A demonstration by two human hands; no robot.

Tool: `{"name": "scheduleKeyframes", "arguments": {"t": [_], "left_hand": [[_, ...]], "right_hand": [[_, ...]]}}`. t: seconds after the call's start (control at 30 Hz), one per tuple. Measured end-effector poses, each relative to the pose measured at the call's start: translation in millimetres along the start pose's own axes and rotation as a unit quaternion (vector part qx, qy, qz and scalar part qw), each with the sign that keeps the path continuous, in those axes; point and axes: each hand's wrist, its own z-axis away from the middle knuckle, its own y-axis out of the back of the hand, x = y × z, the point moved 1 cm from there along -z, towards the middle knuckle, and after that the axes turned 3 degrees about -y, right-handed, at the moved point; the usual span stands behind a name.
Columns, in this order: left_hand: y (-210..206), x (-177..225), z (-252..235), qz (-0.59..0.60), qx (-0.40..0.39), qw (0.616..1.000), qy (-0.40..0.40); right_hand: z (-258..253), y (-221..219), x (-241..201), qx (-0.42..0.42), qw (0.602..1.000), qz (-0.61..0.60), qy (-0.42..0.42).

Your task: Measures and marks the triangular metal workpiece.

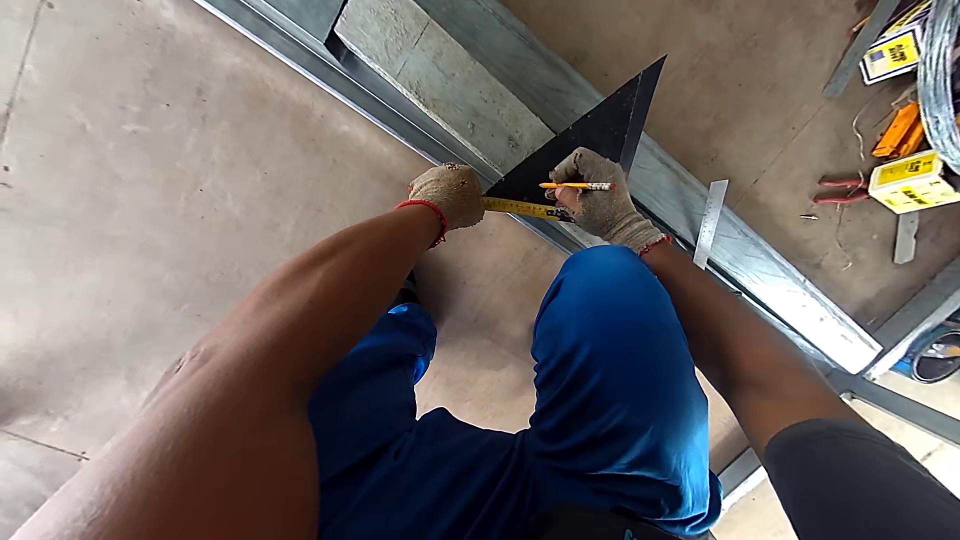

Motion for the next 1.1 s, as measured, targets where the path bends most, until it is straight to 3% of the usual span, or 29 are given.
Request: {"name": "scheduleKeyframes", "arguments": {"t": [0.17, 0.3, 1.1], "left_hand": [[1.7, 1.1, 3.3, 0.011, -0.002, 1.0, 0.003], [2.3, 2.3, 5.2, 0.018, -0.003, 1.0, 0.014], [5.1, 4.7, 12.2, 0.022, -0.001, 1.0, 0.021]], "right_hand": [[-17.8, -29.1, -5.4, -0.059, 0.997, -0.003, 0.045], [-21.3, -43.6, -3.5, -0.055, 0.996, -0.002, 0.069], [-23.7, -49.1, -5.1, -0.073, 0.996, 0.031, 0.031]]}}
